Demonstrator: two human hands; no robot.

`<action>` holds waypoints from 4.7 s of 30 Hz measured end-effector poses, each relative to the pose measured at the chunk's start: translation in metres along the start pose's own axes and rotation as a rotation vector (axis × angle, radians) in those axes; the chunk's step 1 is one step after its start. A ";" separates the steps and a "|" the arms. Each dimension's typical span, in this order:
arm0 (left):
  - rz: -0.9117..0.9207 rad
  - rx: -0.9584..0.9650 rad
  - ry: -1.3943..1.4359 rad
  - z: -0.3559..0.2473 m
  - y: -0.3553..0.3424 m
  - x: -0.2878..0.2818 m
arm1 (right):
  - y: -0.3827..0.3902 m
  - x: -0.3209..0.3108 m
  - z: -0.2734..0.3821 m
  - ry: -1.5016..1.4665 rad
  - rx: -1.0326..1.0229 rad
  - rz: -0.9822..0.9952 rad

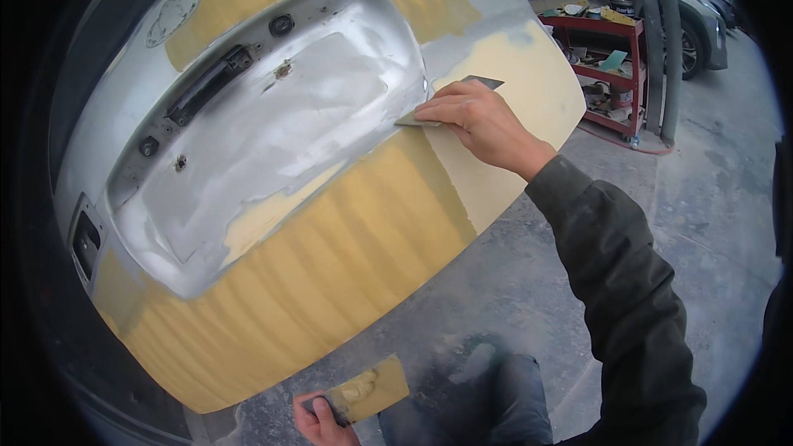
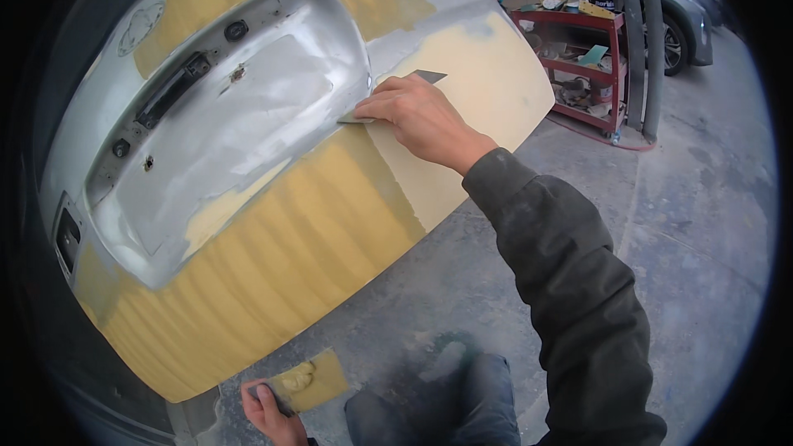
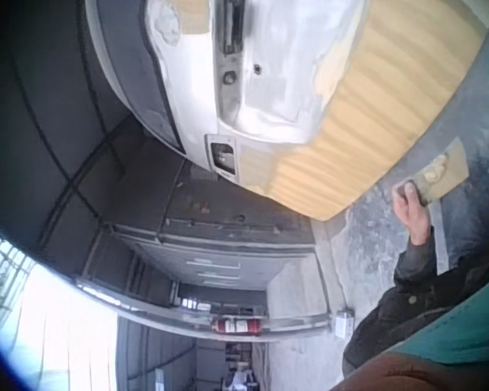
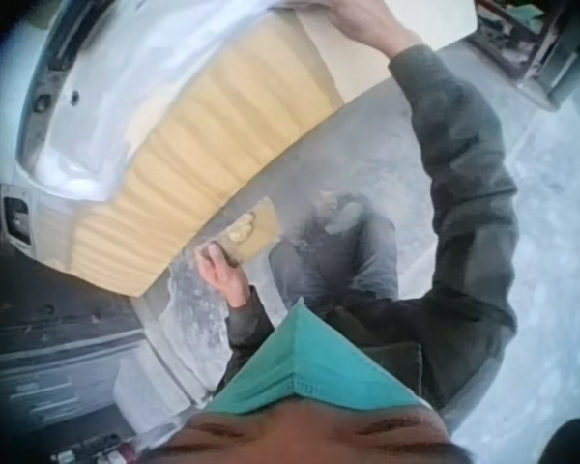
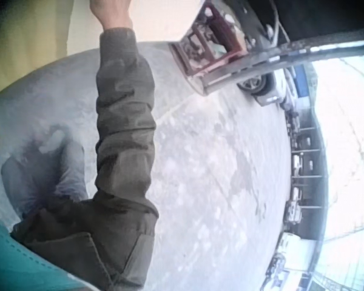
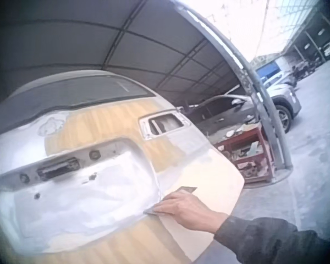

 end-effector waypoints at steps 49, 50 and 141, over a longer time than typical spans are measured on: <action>0.150 0.061 0.230 0.018 0.001 0.032 | 0.221 0.074 0.050 -0.051 0.091 0.288; 0.152 0.082 0.244 0.016 0.001 0.030 | 0.230 0.077 0.049 -0.065 0.127 0.287; -0.014 0.039 0.464 0.037 -0.014 -0.026 | 0.105 0.008 0.108 -0.401 0.298 0.054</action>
Point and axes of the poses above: each hand's wrist, its own y-axis away from the middle knuckle, its own x-axis out of the palm, z = x × y, the point moved 10 cm from there along -y, towards the middle knuckle, and after that the axes turned 13 degrees about z, right-handed, at the moved point
